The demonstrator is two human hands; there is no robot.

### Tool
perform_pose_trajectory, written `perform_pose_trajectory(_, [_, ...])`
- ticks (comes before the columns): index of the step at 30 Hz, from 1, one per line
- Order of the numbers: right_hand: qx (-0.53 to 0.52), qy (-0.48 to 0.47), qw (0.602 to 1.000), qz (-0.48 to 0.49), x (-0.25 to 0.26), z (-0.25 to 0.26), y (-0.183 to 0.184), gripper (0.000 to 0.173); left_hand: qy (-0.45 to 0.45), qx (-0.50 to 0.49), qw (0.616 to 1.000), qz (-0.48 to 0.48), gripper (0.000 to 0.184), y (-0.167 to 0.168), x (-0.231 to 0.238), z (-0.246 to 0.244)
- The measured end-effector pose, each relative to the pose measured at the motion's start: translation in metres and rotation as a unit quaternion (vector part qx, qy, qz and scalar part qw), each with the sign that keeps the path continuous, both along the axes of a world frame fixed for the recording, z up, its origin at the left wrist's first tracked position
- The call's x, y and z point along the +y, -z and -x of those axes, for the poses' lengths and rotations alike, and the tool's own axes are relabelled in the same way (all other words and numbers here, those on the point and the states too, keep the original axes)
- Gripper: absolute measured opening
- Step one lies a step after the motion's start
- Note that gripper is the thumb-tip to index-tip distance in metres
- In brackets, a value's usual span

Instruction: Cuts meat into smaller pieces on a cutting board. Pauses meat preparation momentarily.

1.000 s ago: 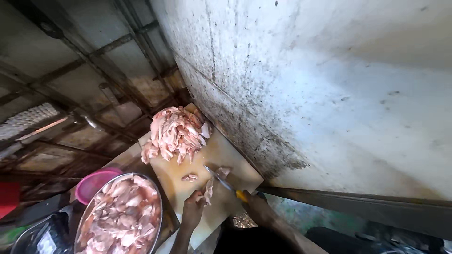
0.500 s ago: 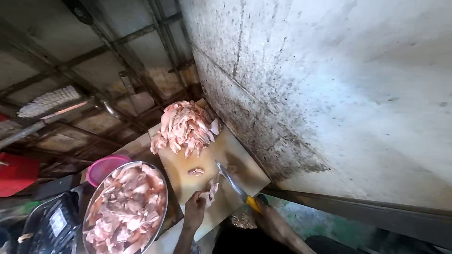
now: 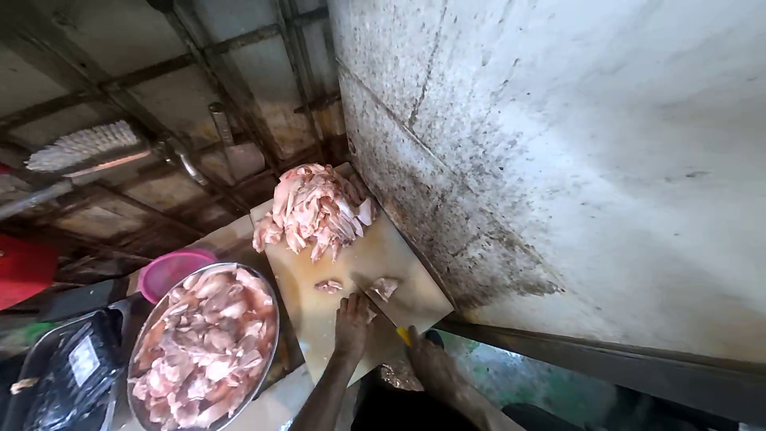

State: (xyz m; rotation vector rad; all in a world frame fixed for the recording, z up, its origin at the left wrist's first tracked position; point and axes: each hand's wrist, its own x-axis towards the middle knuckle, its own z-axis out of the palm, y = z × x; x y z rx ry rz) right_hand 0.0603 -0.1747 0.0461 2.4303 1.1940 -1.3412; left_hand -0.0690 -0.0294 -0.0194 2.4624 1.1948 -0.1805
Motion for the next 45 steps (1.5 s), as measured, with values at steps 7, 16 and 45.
perform_pose_trajectory(7, [0.073, 0.022, 0.994, -0.084, 0.026, -0.019, 0.032, 0.052, -0.146, -0.181, 0.963, 0.133, 0.029, -0.006, -0.015, 0.054])
perform_pose_trajectory(16, [0.059, 0.105, 0.978, -0.169, -0.058, -0.033, 0.034, 0.049, -0.069, -0.126, 0.985, 0.1, 0.065, -0.014, -0.019, 0.009])
perform_pose_trajectory(45, [0.118, 0.122, 0.971, -0.169, -0.08, -0.03, 0.012, 0.049, -0.113, -0.21, 0.971, 0.028, 0.02, -0.002, -0.005, 0.007])
